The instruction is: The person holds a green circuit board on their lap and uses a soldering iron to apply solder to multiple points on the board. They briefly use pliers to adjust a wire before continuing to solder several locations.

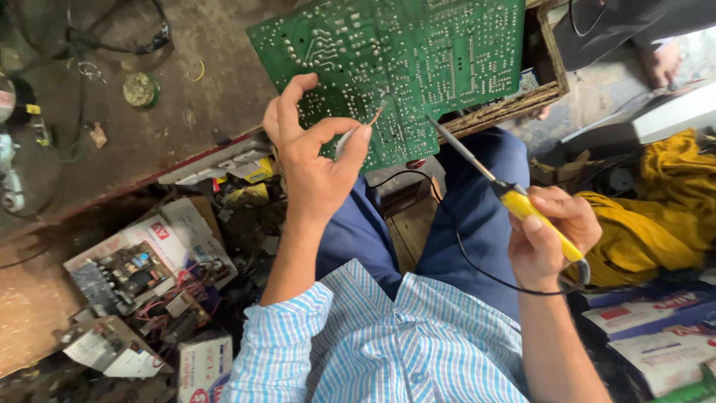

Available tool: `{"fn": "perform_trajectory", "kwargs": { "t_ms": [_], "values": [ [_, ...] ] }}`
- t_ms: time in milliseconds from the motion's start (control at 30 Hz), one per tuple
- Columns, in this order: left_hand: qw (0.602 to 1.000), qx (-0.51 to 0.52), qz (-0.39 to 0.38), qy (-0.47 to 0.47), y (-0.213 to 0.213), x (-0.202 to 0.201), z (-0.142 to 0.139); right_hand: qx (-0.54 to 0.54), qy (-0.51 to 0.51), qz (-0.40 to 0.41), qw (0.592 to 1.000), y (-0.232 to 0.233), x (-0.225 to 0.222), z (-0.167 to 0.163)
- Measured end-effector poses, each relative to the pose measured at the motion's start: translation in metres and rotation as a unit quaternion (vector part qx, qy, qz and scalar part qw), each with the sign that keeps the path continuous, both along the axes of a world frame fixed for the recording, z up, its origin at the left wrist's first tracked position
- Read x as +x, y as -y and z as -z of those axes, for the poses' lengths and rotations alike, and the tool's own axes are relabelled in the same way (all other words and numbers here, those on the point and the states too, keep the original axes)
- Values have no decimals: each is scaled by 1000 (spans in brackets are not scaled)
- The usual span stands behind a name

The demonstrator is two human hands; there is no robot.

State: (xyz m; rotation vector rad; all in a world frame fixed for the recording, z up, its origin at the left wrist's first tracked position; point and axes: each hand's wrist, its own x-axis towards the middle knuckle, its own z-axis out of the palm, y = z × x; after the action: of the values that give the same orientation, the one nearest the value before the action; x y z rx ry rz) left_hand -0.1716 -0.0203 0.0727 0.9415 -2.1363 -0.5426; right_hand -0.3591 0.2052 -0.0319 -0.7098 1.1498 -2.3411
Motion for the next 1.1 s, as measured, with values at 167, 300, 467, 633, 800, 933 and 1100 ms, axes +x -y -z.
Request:
{"fn": "perform_trajectory", "kwargs": {
  "t_ms": [167,300,467,633,800,933,1100],
  "values": [
    [994,103,37,0,9,80,2,-1,-7,0,1000,-22,1,-14],
    [887,453,88,-15,19,237,-50,8,-36,-16,999,-34,2,-20],
    [694,583,-172,386,11,400,-68,1,-19,-45,999,-36,3,-20],
    [843,301,-363,260,-5,367,-37,17,-40,-39,998,-33,-3,-32],
    [890,386,-217,-111,-6,203,3,-10,-54,-23,998,-21,-11,-31],
    [961,226,-10,-159,-23,89,15,16,-59,-11,998,-7,-29,-31],
    [972,155,-114,-137,-27,13,-2,51,-94,33,994,41,-51,-29]
  ]
}}
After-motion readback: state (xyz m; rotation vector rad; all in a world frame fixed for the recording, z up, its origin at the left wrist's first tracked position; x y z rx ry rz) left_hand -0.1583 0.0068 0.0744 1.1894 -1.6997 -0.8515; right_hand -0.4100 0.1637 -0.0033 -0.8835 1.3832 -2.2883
